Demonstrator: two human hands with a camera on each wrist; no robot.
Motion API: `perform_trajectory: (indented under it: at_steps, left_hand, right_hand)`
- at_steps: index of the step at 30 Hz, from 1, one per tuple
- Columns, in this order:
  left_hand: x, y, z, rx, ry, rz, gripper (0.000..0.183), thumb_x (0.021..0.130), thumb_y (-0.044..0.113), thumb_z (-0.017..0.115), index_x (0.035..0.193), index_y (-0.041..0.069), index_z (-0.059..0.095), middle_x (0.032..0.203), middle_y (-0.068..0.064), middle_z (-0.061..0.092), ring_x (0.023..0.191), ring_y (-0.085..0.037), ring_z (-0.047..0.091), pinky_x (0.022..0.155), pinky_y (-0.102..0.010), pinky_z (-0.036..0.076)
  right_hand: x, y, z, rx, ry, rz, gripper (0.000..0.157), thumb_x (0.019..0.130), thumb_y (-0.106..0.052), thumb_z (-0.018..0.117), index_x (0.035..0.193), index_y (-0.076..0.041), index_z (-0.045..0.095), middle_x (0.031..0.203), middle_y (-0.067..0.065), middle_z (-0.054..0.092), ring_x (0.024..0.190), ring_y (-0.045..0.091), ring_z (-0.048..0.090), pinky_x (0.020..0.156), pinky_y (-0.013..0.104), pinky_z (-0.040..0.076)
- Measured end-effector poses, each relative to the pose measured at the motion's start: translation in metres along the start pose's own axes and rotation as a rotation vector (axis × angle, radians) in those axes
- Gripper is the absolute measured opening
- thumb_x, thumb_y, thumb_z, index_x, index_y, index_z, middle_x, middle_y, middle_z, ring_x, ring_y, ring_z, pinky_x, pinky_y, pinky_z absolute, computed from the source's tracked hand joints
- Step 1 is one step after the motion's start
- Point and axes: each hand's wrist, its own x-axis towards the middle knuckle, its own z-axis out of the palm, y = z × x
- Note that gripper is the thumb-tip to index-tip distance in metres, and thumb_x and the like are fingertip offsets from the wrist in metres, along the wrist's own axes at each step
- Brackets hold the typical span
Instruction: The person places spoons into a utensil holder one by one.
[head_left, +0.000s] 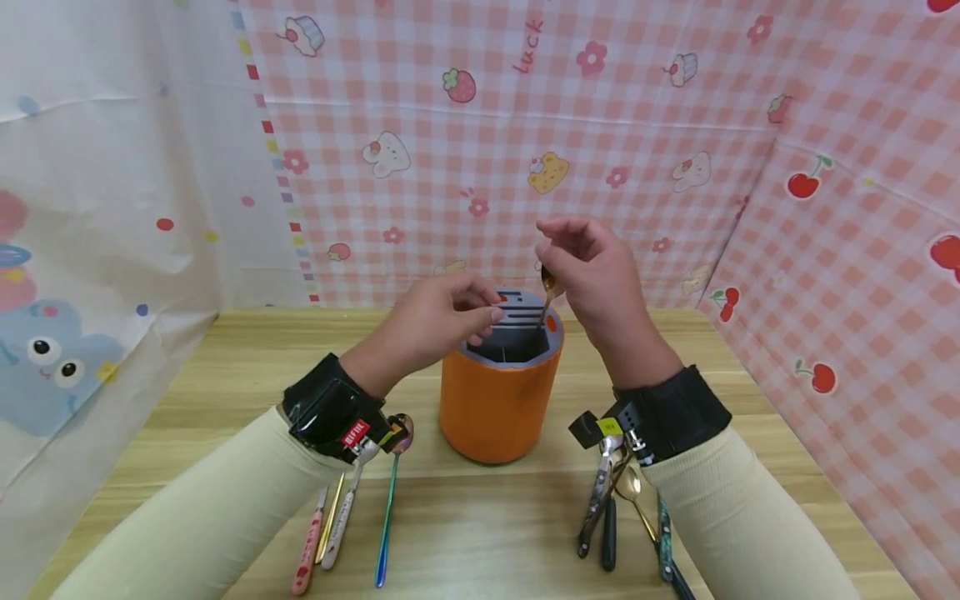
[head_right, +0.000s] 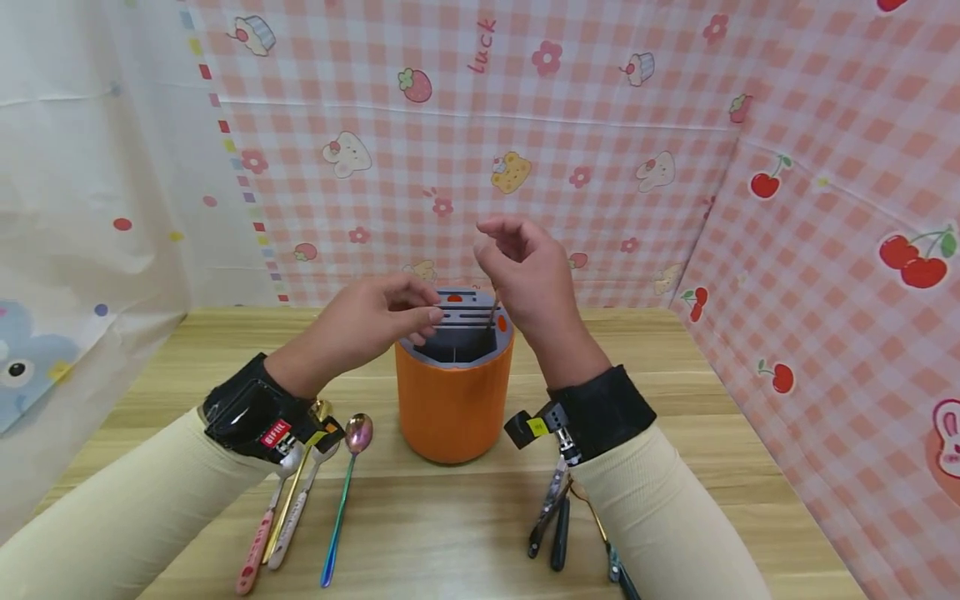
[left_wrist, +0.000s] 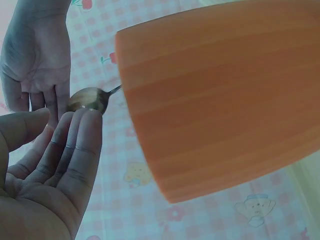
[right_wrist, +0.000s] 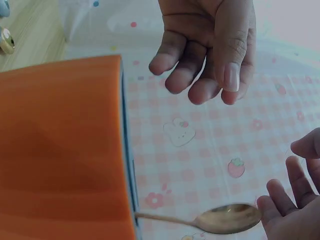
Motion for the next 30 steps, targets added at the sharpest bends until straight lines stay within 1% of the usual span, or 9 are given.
perform_trajectory:
  at_steps: [3, 7, 8, 10, 14, 18, 22, 26, 30]
  left_hand:
    - [-0.003, 0.0, -0.004, 0.025, 0.014, 0.022, 0.011, 0.095, 0.022, 0.066, 0.104, 0.015, 0.063, 0.095, -0.005, 0.069, 0.084, -0.024, 0.067, 0.073, -0.037, 0.057]
    - [-0.007, -0.003, -0.008, 0.057, 0.023, 0.036, 0.01, 0.095, 0.022, 0.066, 0.102, 0.015, 0.064, 0.093, -0.004, 0.069, 0.085, -0.021, 0.065, 0.075, -0.035, 0.055]
    - [-0.008, -0.004, -0.009, 0.063, 0.022, 0.04, 0.01, 0.095, 0.022, 0.065, 0.102, 0.015, 0.064, 0.092, -0.004, 0.069, 0.085, -0.021, 0.064, 0.075, -0.035, 0.055]
    - [-0.011, -0.007, -0.01, 0.067, 0.016, 0.055, 0.009, 0.095, 0.02, 0.065, 0.102, 0.013, 0.065, 0.092, -0.006, 0.07, 0.084, -0.021, 0.064, 0.075, -0.036, 0.055]
    - [-0.018, -0.015, -0.012, 0.083, 0.02, 0.068, 0.008, 0.095, 0.02, 0.065, 0.101, 0.014, 0.065, 0.094, -0.006, 0.069, 0.084, -0.02, 0.062, 0.076, -0.037, 0.054]
    - [-0.027, -0.026, -0.017, 0.062, 0.03, 0.061, 0.009, 0.096, 0.02, 0.064, 0.101, 0.013, 0.066, 0.094, -0.006, 0.068, 0.083, -0.023, 0.063, 0.073, -0.037, 0.054]
    - [-0.035, -0.036, -0.02, 0.039, 0.029, 0.033, 0.011, 0.097, 0.019, 0.064, 0.102, 0.01, 0.067, 0.091, -0.01, 0.068, 0.08, -0.024, 0.064, 0.071, -0.037, 0.054]
    - [-0.043, -0.046, -0.021, 0.072, 0.037, -0.003, 0.011, 0.096, 0.021, 0.064, 0.103, 0.011, 0.066, 0.087, -0.008, 0.069, 0.077, -0.021, 0.064, 0.07, -0.036, 0.054]
    - [-0.051, -0.052, -0.02, 0.103, 0.038, -0.02, 0.01, 0.096, 0.021, 0.064, 0.102, 0.013, 0.065, 0.086, -0.005, 0.069, 0.076, -0.02, 0.063, 0.07, -0.036, 0.054]
  right_hand:
    - [-0.003, -0.002, 0.004, 0.015, -0.014, -0.024, 0.021, 0.093, -0.014, 0.067, 0.112, -0.008, 0.064, 0.112, 0.012, 0.062, 0.088, 0.029, 0.052, 0.063, 0.025, 0.046]
    - [-0.009, -0.003, 0.011, 0.014, -0.07, -0.03, 0.022, 0.092, -0.014, 0.068, 0.112, -0.006, 0.064, 0.111, 0.011, 0.062, 0.096, 0.024, 0.054, 0.072, 0.027, 0.047]
    - [-0.011, -0.003, 0.014, -0.002, -0.086, -0.026, 0.023, 0.092, -0.015, 0.068, 0.112, -0.007, 0.063, 0.112, 0.01, 0.063, 0.1, 0.022, 0.055, 0.076, 0.027, 0.047]
    - [-0.014, -0.001, 0.018, -0.019, -0.125, -0.021, 0.024, 0.092, -0.015, 0.068, 0.113, -0.006, 0.063, 0.112, 0.009, 0.063, 0.103, 0.022, 0.056, 0.083, 0.029, 0.049]
    - [-0.02, 0.005, 0.029, -0.038, -0.218, -0.006, 0.024, 0.094, -0.016, 0.066, 0.115, -0.006, 0.061, 0.11, 0.01, 0.063, 0.1, 0.025, 0.057, 0.087, 0.038, 0.051]
    - [-0.024, 0.011, 0.041, -0.054, -0.295, 0.014, 0.022, 0.094, -0.015, 0.066, 0.113, -0.006, 0.062, 0.105, 0.011, 0.062, 0.095, 0.026, 0.057, 0.085, 0.041, 0.05]
    - [-0.029, 0.014, 0.052, -0.101, -0.337, 0.046, 0.019, 0.093, -0.014, 0.066, 0.112, -0.009, 0.064, 0.103, 0.01, 0.065, 0.09, 0.024, 0.059, 0.078, 0.036, 0.05]
    - [-0.035, 0.016, 0.06, -0.106, -0.373, 0.064, 0.018, 0.093, -0.013, 0.066, 0.111, -0.009, 0.064, 0.1, 0.012, 0.066, 0.086, 0.026, 0.061, 0.074, 0.035, 0.051]
    - [-0.041, 0.016, 0.067, -0.122, -0.42, 0.055, 0.017, 0.094, -0.013, 0.066, 0.11, -0.009, 0.064, 0.102, 0.011, 0.064, 0.088, 0.024, 0.06, 0.077, 0.036, 0.052]
